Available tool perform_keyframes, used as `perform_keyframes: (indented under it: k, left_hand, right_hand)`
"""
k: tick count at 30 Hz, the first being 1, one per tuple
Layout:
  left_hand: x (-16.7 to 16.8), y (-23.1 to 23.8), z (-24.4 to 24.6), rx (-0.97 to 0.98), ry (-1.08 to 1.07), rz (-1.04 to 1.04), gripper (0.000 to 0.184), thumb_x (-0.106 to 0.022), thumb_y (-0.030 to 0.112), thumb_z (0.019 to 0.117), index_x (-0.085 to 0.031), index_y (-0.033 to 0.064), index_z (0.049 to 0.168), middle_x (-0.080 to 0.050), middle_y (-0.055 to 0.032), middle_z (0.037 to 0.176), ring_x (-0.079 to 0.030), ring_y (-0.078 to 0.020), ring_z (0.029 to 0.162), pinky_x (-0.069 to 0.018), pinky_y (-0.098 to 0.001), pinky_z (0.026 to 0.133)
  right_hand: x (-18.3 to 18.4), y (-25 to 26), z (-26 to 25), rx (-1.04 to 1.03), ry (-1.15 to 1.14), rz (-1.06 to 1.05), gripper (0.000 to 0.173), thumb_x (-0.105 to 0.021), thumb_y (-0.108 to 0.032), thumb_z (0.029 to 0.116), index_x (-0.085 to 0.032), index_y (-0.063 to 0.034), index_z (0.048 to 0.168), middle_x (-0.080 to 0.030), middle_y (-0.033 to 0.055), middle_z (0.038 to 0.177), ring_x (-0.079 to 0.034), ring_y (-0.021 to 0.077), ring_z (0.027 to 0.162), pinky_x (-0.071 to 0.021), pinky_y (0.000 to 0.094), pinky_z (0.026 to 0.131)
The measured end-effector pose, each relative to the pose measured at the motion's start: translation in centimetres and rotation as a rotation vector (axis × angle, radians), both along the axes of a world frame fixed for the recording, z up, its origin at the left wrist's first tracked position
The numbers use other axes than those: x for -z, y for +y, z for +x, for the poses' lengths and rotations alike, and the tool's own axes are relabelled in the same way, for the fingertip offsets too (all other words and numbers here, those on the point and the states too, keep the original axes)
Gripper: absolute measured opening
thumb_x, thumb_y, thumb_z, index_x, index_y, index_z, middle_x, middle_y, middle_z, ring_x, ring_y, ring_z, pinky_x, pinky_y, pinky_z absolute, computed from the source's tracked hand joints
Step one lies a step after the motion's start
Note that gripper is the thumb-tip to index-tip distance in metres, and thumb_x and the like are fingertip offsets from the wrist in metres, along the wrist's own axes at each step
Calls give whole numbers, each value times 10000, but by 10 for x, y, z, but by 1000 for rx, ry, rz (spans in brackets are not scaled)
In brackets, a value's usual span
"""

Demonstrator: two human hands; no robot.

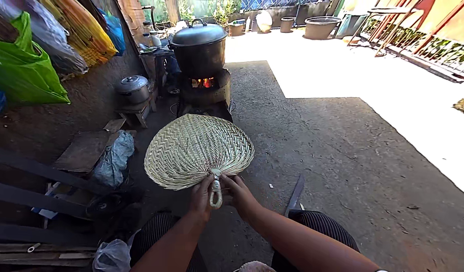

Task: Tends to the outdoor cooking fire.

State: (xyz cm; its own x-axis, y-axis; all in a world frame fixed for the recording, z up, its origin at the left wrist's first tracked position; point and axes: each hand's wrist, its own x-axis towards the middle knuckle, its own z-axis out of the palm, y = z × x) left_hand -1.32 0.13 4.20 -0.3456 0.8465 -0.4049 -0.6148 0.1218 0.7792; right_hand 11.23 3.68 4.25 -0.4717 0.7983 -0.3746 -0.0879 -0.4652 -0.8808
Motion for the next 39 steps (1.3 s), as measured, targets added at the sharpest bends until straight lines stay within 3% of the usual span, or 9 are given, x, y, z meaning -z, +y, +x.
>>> perform_keyframes:
  k: [5,11,14,21,25,30,33,37,39]
  left_hand:
    - [13,-4,9,47,92,-143,191,-539,138,1048,-631,-18,986,-660,-104,764,-647,-138,647,-549,-267,596]
    - [18,-4,23,24,141,-35,234,-462,118,1062,-630,-6,958,-661,-86,752,-660,-135,674,-566,-282,643]
    - [18,1,27,28,30,-80,406,-306,312,1118,-582,68,949,-596,-37,749,-608,-112,664,-530,-268,631]
    - [8,-2,23,159,200,124,477,-240,301,1131,-538,106,814,-568,-2,705,-578,-76,655,-518,-237,664]
    - [14,-3,26,212,194,-16,511,-254,348,1131,-606,-9,1229,-679,-97,1049,-657,-110,943,-535,-282,866]
    - [14,0,26,172,199,23,478,-267,325,1131,-616,1,1166,-684,-86,998,-666,-108,922,-546,-273,850]
    - [19,1,28,180,199,-19,515,-264,352,1130,-597,-14,1272,-678,-118,1132,-652,-121,1023,-522,-289,920]
    - [18,-2,29,115,249,150,494,-197,325,1128,-510,133,798,-542,16,703,-555,-60,665,-495,-224,669]
    - [20,0,28,147,235,5,495,-244,357,1129,-555,80,861,-565,-31,738,-576,-106,685,-509,-265,678]
  right_hand:
    - [18,0,-16,84,43,-370,548,-459,-519,1063,-613,-25,1244,-681,112,1106,-671,194,971,-544,390,855]
    - [19,-7,-36,267,196,-248,372,-494,-360,1085,-637,-19,1041,-671,95,822,-677,167,756,-573,334,712]
    - [16,-4,-41,313,182,-245,346,-483,-295,1095,-592,-26,908,-577,53,655,-580,125,567,-519,269,581]
    - [-5,-17,-33,358,206,-6,362,-405,-243,1119,-600,-30,901,-598,33,660,-605,100,597,-537,258,620]
    - [4,-16,-32,376,105,-115,400,-429,-316,1114,-608,-26,903,-623,65,719,-635,133,660,-542,298,651]
    - [2,-15,-32,381,157,-72,387,-411,-272,1119,-613,-24,903,-622,58,702,-629,117,643,-542,276,649]
    - [6,-13,-32,380,112,-106,356,-430,-288,1115,-611,-20,967,-635,70,755,-645,128,692,-548,293,682]
    - [2,-17,-31,344,217,46,340,-382,-211,1123,-587,-25,925,-572,22,646,-567,86,570,-515,242,603]
    - [8,-15,-31,354,124,-57,388,-398,-272,1124,-596,-30,893,-577,43,662,-581,115,595,-516,273,614]
